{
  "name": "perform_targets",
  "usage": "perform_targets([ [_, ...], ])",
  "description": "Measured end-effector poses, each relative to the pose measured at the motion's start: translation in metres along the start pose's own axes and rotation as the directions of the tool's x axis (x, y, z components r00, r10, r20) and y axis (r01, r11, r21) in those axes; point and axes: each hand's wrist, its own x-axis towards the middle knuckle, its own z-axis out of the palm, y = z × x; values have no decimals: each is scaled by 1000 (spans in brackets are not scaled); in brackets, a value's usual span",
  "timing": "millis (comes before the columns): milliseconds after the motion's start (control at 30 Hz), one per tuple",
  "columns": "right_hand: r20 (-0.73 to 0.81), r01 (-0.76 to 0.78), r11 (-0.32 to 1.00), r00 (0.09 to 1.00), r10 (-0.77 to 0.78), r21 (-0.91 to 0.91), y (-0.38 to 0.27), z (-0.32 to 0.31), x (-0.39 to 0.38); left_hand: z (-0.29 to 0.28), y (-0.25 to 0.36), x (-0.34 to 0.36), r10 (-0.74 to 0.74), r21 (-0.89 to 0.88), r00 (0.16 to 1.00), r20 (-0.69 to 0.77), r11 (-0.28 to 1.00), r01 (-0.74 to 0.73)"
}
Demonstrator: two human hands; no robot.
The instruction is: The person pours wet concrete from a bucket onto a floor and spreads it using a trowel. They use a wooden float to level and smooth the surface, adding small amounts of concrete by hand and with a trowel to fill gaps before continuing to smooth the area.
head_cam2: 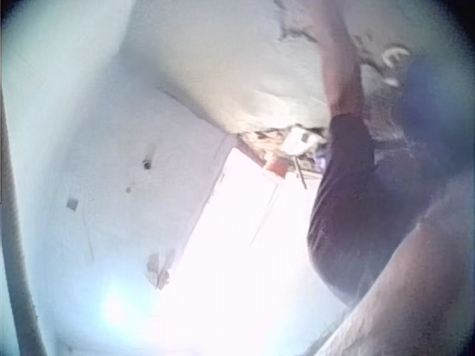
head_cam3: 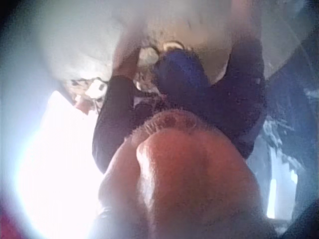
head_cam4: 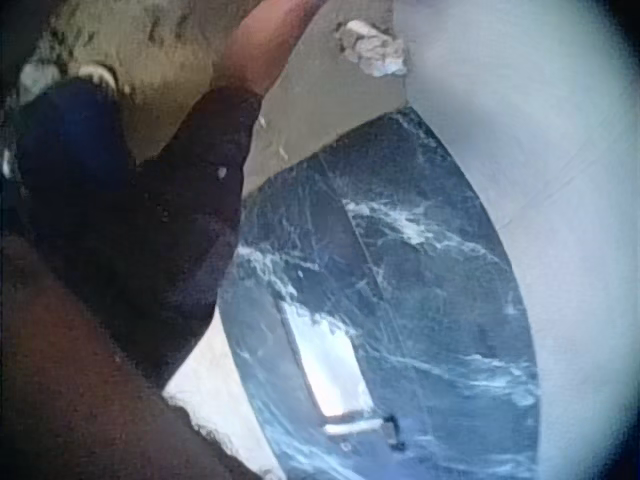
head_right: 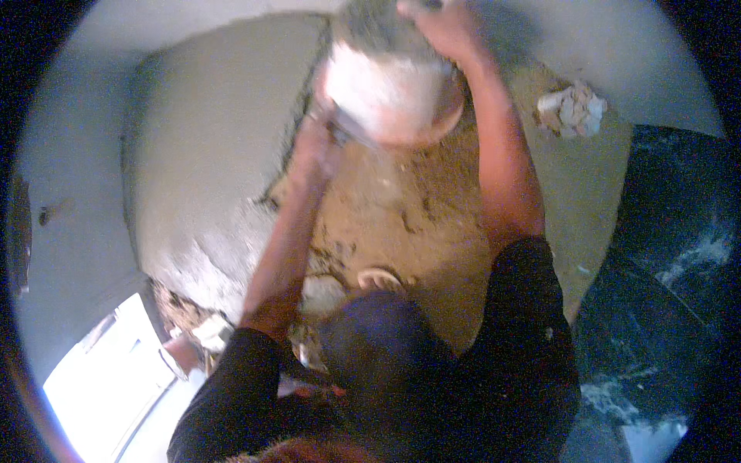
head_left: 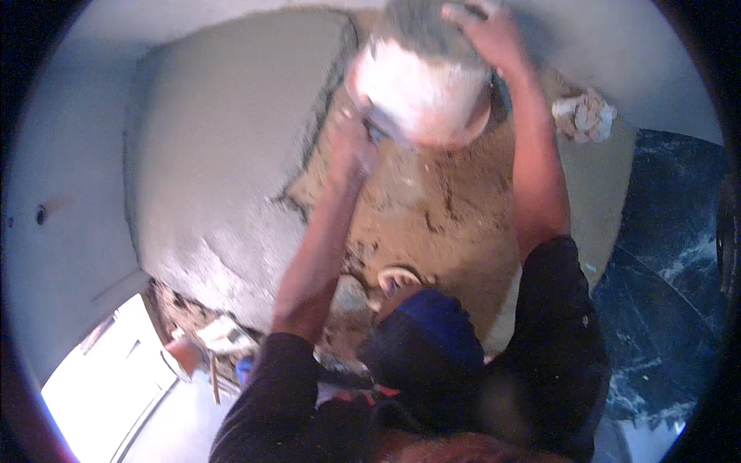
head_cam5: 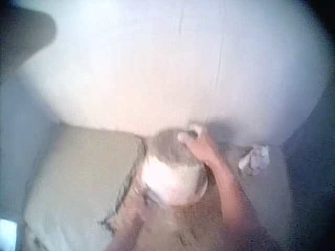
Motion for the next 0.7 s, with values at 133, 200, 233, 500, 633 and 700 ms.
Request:
perform_targets([
  [133, -241, 99, 960, 970, -34, 262, -141, -73, -74, 52, 61, -60, 201, -1, 972, 119, 979, -202],
  [200, -178, 220, 827, 973, -148, 517, -165, -86, -108, 47, 75, -83, 227, 24, 969, 92, 973, -231],
  [233, -168, 250, 813, 968, -188, 526, -160, -85, -116, 41, 79, -92, 239, 32, 968, 83, 970, -242],
  [500, -138, 105, 990, 986, -91, 97, -33, 67, -210, -142, -50, -128, -103, 91, 970, -218, 988, 125],
  [633, -176, 328, 940, 935, -308, 96, -54, 50, -204, -186, -60, -144, 305, 869, 901, 308, 295, -397],
  [700, -178, 360, 930, 922, -343, 71, -104, 0, -192, -173, -33, -150, 91, 726, 969, 228, 648, -232],
])
